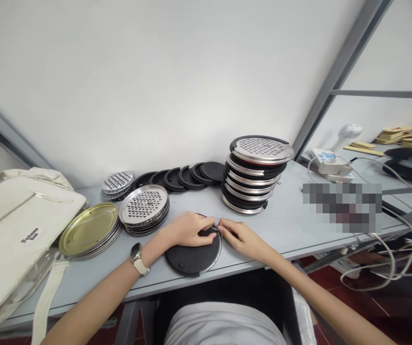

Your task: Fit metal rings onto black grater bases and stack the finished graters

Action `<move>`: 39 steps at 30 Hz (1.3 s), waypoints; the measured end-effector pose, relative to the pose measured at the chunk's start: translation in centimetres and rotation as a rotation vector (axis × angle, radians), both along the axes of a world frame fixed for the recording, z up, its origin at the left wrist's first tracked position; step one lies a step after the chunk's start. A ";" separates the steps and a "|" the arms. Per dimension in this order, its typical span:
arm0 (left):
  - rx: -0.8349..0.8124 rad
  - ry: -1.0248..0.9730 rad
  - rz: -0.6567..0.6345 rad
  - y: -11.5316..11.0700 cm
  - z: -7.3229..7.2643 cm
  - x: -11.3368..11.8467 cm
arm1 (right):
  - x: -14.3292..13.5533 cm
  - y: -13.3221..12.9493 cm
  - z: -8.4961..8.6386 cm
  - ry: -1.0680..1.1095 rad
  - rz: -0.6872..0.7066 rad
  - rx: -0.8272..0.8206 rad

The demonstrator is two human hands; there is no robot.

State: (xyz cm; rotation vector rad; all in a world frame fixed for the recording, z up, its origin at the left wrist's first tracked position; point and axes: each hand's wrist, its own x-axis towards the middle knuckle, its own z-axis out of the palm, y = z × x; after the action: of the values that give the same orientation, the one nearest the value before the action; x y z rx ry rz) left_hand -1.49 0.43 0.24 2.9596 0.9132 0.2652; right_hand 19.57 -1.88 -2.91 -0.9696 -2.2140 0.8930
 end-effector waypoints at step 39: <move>-0.051 -0.006 -0.020 -0.2 0.5 0.2 | 0.1 -0.1 -0.4 0.011 -0.045 -0.041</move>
State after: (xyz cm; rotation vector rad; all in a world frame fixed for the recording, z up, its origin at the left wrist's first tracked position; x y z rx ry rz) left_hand -1.27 0.23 0.72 2.9185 0.8755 0.2459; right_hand 19.63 -1.96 -3.30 -1.0270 -2.1643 0.9243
